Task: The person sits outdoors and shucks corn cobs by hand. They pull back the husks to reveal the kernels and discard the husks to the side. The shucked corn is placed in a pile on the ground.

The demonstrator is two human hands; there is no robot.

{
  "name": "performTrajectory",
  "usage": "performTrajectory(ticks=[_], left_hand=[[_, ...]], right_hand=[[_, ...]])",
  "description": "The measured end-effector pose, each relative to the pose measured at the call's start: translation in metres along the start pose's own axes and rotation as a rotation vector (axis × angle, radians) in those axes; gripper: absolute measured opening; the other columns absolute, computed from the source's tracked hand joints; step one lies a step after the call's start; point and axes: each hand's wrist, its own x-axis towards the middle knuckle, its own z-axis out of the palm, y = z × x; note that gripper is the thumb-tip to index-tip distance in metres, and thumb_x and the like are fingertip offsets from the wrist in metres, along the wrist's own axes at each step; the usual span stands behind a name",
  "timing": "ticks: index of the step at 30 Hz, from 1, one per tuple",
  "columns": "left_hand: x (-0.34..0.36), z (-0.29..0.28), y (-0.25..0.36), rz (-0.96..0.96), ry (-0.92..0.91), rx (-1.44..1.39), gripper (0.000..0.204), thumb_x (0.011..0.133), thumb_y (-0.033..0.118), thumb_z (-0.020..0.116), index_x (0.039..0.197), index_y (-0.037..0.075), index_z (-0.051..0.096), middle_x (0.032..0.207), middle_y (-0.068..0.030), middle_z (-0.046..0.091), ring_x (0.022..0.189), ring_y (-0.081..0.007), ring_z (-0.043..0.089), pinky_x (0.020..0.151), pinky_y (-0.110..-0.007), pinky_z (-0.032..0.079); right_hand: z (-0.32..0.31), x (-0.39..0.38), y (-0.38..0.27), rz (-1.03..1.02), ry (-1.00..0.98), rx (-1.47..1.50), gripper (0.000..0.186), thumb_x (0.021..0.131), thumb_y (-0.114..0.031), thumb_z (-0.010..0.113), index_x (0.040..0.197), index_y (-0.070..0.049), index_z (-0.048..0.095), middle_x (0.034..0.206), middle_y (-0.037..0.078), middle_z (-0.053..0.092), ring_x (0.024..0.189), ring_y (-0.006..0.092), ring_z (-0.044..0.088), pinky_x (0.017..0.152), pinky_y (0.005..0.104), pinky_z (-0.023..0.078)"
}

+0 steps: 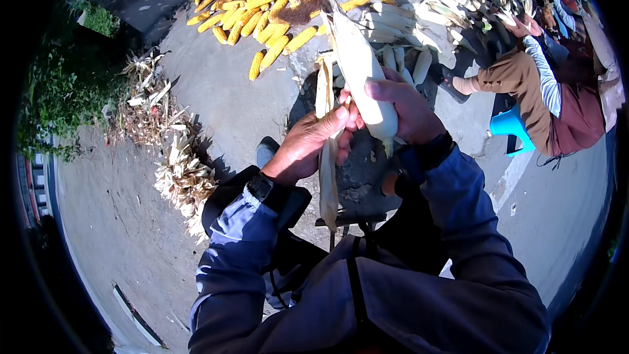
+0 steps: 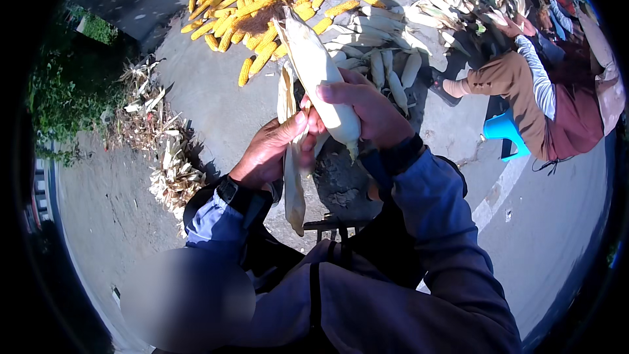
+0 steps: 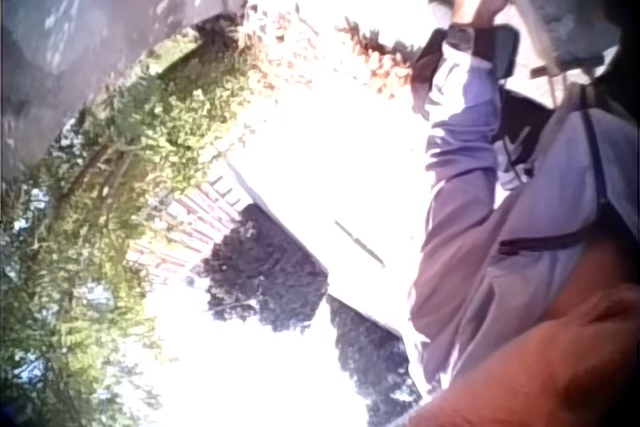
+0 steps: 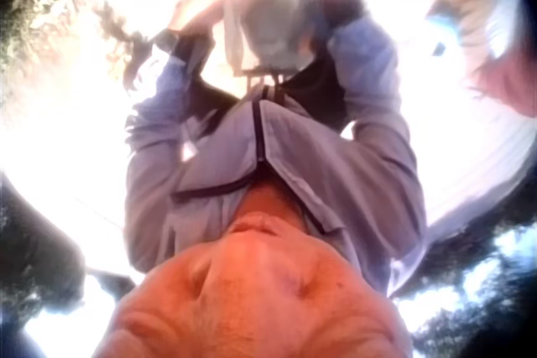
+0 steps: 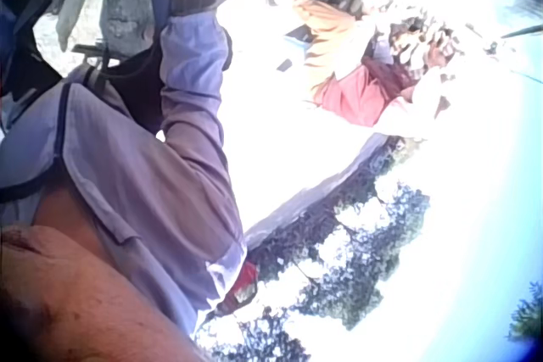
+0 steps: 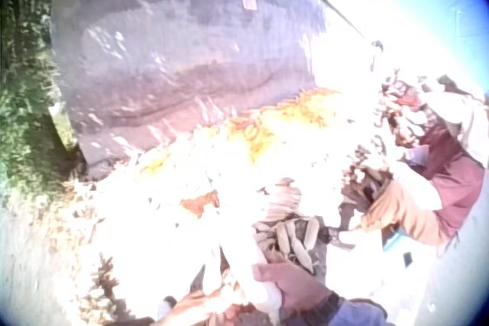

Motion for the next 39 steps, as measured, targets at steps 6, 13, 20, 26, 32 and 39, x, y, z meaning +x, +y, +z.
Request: performTrajectory(ticks=[6, 13, 20, 26, 32, 39], left_hand=[[-0.005, 0.007, -0.002, -0.036, 0.041, 0.031, 0.037, 0.095, 0.035, 0.078, 0.114, 0.007, 0.064, 0.095, -0.0018, 0.062, 0.077, -0.0113, 0.059, 0.066, -0.029, 0.052], [-0.006, 0.004, -0.005, -0.05, -0.054, 0.228, 0.033, 0.091, 0.024, 0.08, 0.111, 0.003, 0.064, 0.082, -0.0034, 0.065, 0.069, -0.0152, 0.064, 0.068, -0.03, 0.053], [-0.002, 0.006, -0.01, -0.084, -0.089, 0.173, 0.027, 0.098, 0.029, 0.074, 0.102, 0.004, 0.063, 0.078, -0.002, 0.059, 0.07, -0.0156, 0.064, 0.065, -0.031, 0.053], [0.004, -0.004, -0.013, 0.096, 0.166, -0.041, 0.033, 0.099, 0.036, 0.073, 0.098, 0.006, 0.061, 0.071, -0.0008, 0.054, 0.062, -0.0167, 0.058, 0.061, -0.034, 0.051], [0.018, -0.021, -0.004, 0.303, 0.328, -0.108, 0.033, 0.104, 0.037, 0.066, 0.096, 0.006, 0.059, 0.072, -0.0017, 0.055, 0.063, -0.0178, 0.058, 0.062, -0.033, 0.051], [0.019, -0.019, -0.005, 0.429, 0.508, -0.348, 0.043, 0.115, 0.032, 0.036, 0.135, -0.002, 0.052, 0.128, -0.0174, 0.064, 0.113, -0.0308, 0.066, 0.101, -0.048, 0.053]], right_hand=[[0.001, 0.0, -0.009, -0.058, 0.056, -0.048, 0.051, 0.092, -0.029, 0.071, 0.124, 0.008, 0.056, 0.107, 0.02, 0.067, 0.079, 0.0236, 0.071, 0.069, 0.0363, 0.059], [-0.01, 0.004, -0.01, -0.15, 0.065, -0.025, 0.048, 0.094, -0.032, 0.069, 0.121, 0.006, 0.059, 0.105, 0.019, 0.066, 0.077, 0.0236, 0.07, 0.069, 0.0362, 0.058], [-0.008, 0.005, -0.009, -0.162, 0.105, -0.064, 0.046, 0.095, -0.03, 0.068, 0.12, 0.007, 0.059, 0.102, 0.018, 0.068, 0.079, 0.0231, 0.07, 0.07, 0.0365, 0.059], [0.007, 0.007, -0.01, -0.186, 0.261, -0.063, 0.043, 0.095, -0.028, 0.069, 0.121, 0.005, 0.06, 0.104, 0.015, 0.068, 0.083, 0.0213, 0.07, 0.073, 0.0363, 0.06], [0.027, -0.007, 0.005, 0.024, 0.133, -0.108, 0.044, 0.087, -0.023, 0.068, 0.122, 0.003, 0.061, 0.107, 0.012, 0.069, 0.084, 0.0198, 0.069, 0.075, 0.0343, 0.059], [0.049, -0.007, 0.028, 0.128, -0.02, -0.078, 0.046, 0.086, -0.02, 0.078, 0.124, 0.001, 0.06, 0.096, 0.006, 0.067, 0.082, 0.0142, 0.064, 0.076, 0.0306, 0.053]])
